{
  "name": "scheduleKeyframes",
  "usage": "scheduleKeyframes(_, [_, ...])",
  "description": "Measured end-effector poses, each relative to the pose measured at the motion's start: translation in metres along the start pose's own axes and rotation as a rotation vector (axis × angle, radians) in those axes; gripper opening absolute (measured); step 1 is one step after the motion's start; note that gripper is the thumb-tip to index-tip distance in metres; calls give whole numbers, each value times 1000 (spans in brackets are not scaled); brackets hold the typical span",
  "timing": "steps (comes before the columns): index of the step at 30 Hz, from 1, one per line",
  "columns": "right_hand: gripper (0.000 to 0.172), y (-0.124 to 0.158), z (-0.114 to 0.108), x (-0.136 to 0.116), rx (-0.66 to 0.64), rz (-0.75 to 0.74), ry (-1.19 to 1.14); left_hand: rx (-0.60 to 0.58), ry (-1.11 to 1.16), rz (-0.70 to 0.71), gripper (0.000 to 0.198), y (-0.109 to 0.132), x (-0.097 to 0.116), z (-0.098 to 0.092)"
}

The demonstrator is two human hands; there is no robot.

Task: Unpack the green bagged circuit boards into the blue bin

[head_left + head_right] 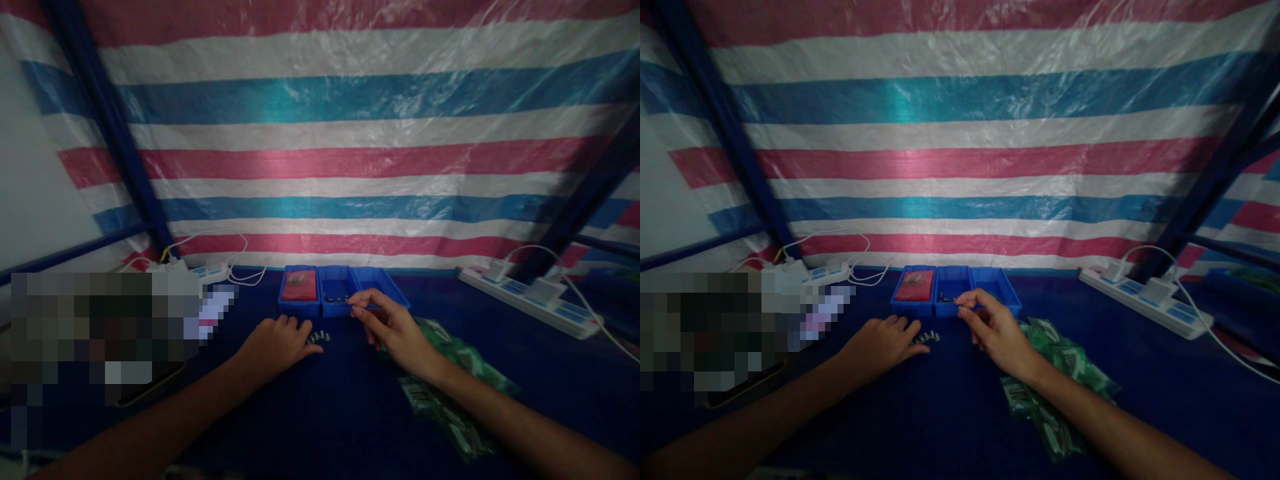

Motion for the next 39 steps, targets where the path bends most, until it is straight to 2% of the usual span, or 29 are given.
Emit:
scheduleKeyframes(7, [30,1,1,0,-13,1,-2,-49,-7,-14,51,0,-1,1])
scheduleKeyframes(39, [29,1,4,-1,-39,-17,23,-6,-29,-28,52,-2,-1,2])
Point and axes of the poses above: each hand's wrist, its own y-axis away from the middle knuckle, its own z-axis out of the palm, x = y × z, the point moved 8 cm from there along -y, towards the middle knuckle, and after that the axes turned 3 degrees about -x, right-handed, at the moved point
